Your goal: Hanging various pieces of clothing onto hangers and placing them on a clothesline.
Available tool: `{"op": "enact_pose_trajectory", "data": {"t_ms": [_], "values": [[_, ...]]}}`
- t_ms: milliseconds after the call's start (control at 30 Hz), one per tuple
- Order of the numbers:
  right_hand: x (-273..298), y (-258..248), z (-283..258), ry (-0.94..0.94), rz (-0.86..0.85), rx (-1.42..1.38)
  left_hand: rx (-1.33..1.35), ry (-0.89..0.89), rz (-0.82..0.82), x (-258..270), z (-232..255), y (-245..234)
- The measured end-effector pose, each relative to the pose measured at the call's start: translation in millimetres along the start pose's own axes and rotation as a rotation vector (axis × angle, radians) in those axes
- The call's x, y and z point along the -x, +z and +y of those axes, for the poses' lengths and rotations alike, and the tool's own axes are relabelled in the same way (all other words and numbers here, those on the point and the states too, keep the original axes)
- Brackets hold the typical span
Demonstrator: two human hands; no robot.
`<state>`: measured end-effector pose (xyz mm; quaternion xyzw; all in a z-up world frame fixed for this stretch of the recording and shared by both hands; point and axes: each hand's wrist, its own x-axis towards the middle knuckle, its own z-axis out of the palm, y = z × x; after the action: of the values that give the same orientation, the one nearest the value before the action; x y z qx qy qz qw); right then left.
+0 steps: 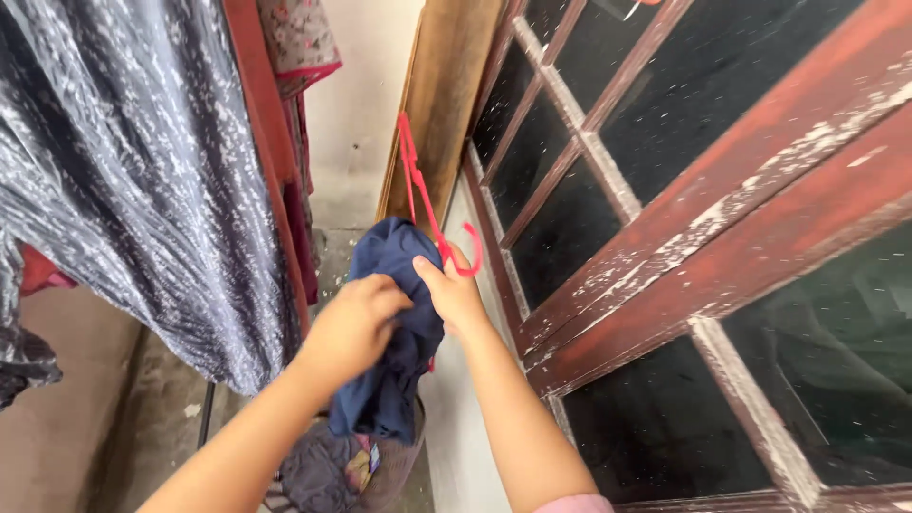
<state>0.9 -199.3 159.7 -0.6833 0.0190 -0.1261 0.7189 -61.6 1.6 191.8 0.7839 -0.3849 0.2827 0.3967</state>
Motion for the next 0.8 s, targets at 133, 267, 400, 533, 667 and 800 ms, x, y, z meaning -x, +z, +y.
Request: {"op": "enact_pose_trajectory", "data": {"t_ms": [133,267,400,533,667,800], "values": [[-19,-28,-6,0.029,-0.246,0.026,0.191,-0.257,0.03,-47,-14,-10],[5,-33,-31,-0.021,-0.455,-0.103,0.283,-0.65,0.008,-91,-2,-30],[33,-10,-37,-0.299,-0.521,0.044,0.231,-0.573,-0.127,-105,-8,-32],[11,-25,-23,-0.42,-0.267,0.466,0.224,-0.544,-0.285,-112,-17,-47],[-25,-52,-41,-0.226,-0.283,0.246,0.392,-0.637,-0.404,-109,-35,-72],[-46,-57,-74,-0.19,-0.337,0.038,0.249,-0.567,-0.416,-109,-43,-87]]}}
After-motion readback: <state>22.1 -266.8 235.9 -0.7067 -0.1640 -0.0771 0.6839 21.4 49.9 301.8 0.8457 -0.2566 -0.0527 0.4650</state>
